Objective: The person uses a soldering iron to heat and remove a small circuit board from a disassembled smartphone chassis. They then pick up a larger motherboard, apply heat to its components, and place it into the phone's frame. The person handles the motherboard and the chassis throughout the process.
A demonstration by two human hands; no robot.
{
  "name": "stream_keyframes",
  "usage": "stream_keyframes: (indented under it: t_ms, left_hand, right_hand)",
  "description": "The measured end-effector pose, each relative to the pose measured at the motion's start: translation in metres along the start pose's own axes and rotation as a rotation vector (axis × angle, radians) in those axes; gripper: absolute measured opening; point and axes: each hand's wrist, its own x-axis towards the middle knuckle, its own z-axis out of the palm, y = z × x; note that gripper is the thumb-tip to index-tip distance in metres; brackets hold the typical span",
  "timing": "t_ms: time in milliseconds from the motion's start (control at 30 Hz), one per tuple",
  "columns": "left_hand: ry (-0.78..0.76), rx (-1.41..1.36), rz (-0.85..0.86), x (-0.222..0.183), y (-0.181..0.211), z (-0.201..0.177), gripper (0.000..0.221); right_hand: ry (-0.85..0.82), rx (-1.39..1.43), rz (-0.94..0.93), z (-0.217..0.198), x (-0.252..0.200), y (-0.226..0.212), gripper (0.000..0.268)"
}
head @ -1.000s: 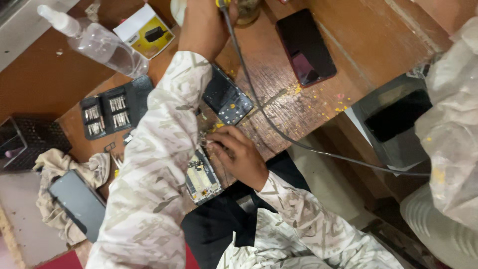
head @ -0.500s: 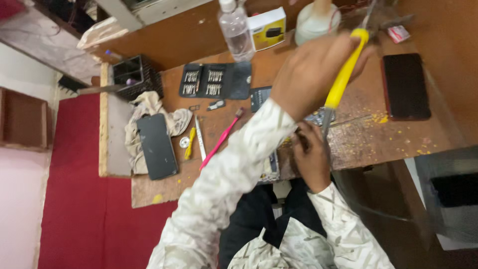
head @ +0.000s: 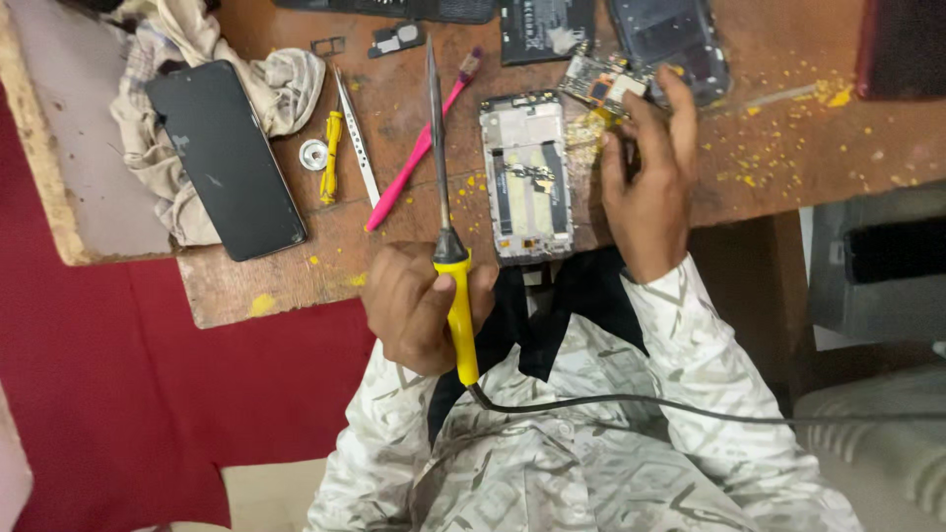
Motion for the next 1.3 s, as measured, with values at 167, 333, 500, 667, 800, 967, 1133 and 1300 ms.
stream_keyframes:
  t_ms: [167, 333, 500, 667, 800, 967, 1133, 1300]
  left_hand:
    - [-0.042, -0.008, -0.106, -0.034, -0.021, 0.012, 0.067]
    - [-0.059, -0.076, -0.146, -0.038, -0.035, 0.02, 0.063]
    - [-0.066, -0.111, -0.167, -0.039, -0.036, 0.021, 0.061]
    - [-0.073, -0.186, -0.291, -0.044, -0.031, 0.016, 0.055]
    - [-0.011, -0.243, -0.437, -0.046, -0.024, 0.011, 0.057]
    - [-0.164, -0.211, -0.437, -0.039, -0.023, 0.001, 0.07]
    - [-0.204, -0.189, -0.349, -0.028, -0.027, 0.0, 0.073]
    - [-0.198, -0.195, -0.326, -0.023, -0.029, 0.003, 0.075]
  right_hand:
    - [-0.072, -0.237, -0.072, 0.001, -0.001, -0.002, 0.03]
    - [-0.077, -0.296, -0.103, -0.001, 0.008, -0.004, 0.028]
    - [-0.099, -0.393, -0.153, -0.003, 0.018, -0.013, 0.024]
    - [-0.121, -0.419, -0.204, -0.009, 0.008, -0.013, 0.025]
    - [-0.158, -0.321, -0.192, -0.007, 0.002, -0.014, 0.022]
    - [-0.372, -0.328, -0.183, -0.017, 0.005, -0.024, 0.043]
    - [-0.431, -0.35, -0.153, -0.015, 0.004, -0.021, 0.041]
    - [-0.445, -0.349, -0.197, -0.017, 0.004, -0.015, 0.038]
